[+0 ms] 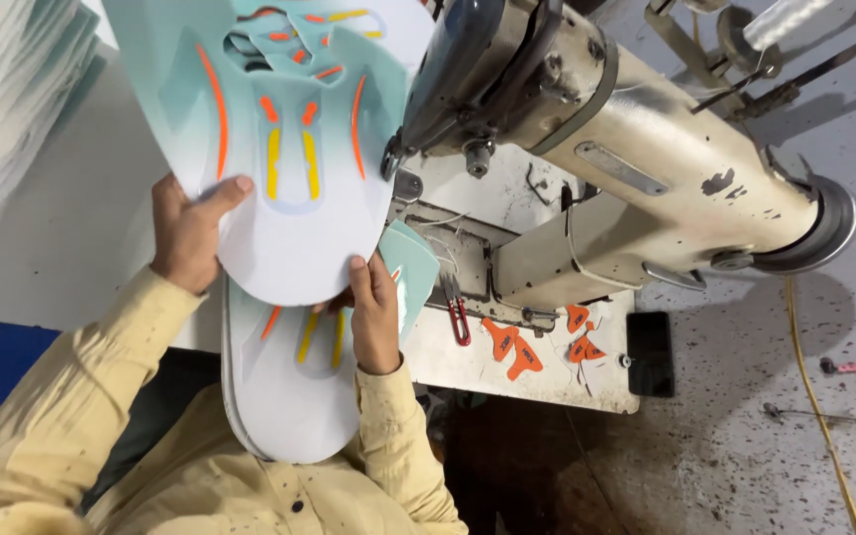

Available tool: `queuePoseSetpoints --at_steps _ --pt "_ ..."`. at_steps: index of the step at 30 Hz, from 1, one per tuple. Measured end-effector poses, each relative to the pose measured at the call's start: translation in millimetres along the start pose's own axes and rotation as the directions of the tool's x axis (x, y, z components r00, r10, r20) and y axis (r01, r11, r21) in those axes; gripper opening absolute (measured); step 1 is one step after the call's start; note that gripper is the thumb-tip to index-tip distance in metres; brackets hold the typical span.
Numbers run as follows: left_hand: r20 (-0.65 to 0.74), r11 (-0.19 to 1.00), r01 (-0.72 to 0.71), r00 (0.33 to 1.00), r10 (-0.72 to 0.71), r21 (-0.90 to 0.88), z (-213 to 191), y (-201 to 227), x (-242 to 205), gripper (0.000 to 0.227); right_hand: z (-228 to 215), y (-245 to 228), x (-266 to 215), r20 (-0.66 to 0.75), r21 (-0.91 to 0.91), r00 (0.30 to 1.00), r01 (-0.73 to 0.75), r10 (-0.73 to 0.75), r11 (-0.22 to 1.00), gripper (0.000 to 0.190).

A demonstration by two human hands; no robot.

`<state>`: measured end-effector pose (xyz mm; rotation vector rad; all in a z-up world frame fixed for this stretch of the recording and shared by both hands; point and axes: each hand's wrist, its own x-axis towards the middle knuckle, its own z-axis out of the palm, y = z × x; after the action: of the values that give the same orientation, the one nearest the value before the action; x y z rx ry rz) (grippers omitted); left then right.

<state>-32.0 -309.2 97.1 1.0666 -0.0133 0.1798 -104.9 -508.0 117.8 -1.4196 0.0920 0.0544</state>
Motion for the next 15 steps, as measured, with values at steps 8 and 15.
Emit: queuePoseSetpoints --at_steps 8,15 --pt "-0.012 0.99 -0.091 0.996 0.091 -0.104 8.0 -24.8 34.6 0.031 -22.4 26.5 35.5 0.046 -0.026 0.995 0.091 -0.09 0.996 0.039" --pt "-0.075 0.978 -0.126 0.991 0.115 -0.167 23.9 -27.0 47.3 0.029 -17.6 3.1 57.6 -0.034 -0.001 0.998 0.06 -0.06 0.998 0.038"
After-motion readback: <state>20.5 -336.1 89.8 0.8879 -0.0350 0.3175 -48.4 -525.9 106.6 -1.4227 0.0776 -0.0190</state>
